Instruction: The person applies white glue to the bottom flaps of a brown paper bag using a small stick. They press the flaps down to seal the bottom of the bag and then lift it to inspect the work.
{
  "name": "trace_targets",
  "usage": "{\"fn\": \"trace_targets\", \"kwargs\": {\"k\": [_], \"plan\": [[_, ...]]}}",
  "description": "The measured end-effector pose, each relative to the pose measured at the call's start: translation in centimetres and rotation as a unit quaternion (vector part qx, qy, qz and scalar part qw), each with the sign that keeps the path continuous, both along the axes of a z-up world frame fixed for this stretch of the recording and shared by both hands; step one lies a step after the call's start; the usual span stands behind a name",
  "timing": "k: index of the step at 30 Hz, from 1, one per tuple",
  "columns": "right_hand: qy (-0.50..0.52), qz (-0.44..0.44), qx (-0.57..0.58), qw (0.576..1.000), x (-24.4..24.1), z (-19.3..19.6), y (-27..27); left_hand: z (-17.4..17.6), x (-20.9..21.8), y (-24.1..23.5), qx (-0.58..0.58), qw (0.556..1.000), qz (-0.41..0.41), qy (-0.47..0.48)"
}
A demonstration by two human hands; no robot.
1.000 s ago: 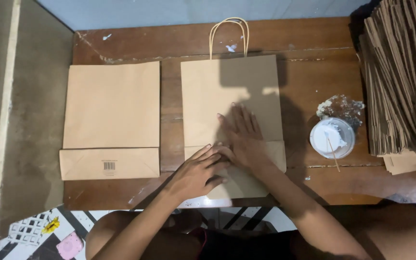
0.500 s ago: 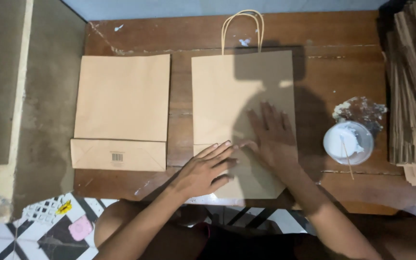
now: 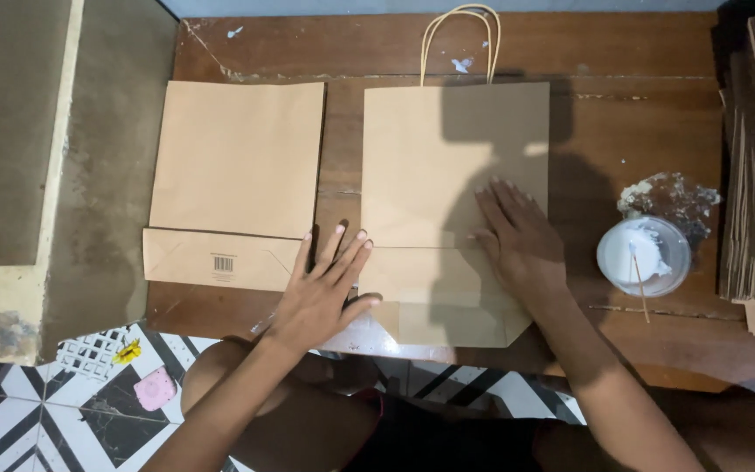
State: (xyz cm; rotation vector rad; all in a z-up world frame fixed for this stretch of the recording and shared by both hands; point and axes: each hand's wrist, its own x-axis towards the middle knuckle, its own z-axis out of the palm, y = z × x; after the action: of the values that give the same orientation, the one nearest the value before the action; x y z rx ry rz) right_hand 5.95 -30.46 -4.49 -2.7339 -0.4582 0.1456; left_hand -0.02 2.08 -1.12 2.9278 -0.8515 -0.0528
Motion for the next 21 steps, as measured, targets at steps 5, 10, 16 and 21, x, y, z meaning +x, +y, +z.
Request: {"fn": "trace_targets", "kwargs": {"k": [5,10,16,21], "plan": [[-0.036,-0.004,0.026,0.999,-0.2,0.2,0.4,0.4,-0.4,-0.8,-0.004,0.999,-0.029,-0.024],[-0.048,-0.007,0.024,0.999,-0.3,0.9,0.6,-0.1,-0.6,-1.0,-0.037,0.995,-0.090,0.006],[0.012,0.013,0.004,1.000,0.2,0.4,0.2,1.1,3.0,-5.1,-0.099,0.990,-0.084,-0.047],[0.010,0.002,-0.030,1.000,0.1,-0.3,0.3,-2.9,6.7,-12.6,-0.122,0.992,-0.042,-0.004]]}}
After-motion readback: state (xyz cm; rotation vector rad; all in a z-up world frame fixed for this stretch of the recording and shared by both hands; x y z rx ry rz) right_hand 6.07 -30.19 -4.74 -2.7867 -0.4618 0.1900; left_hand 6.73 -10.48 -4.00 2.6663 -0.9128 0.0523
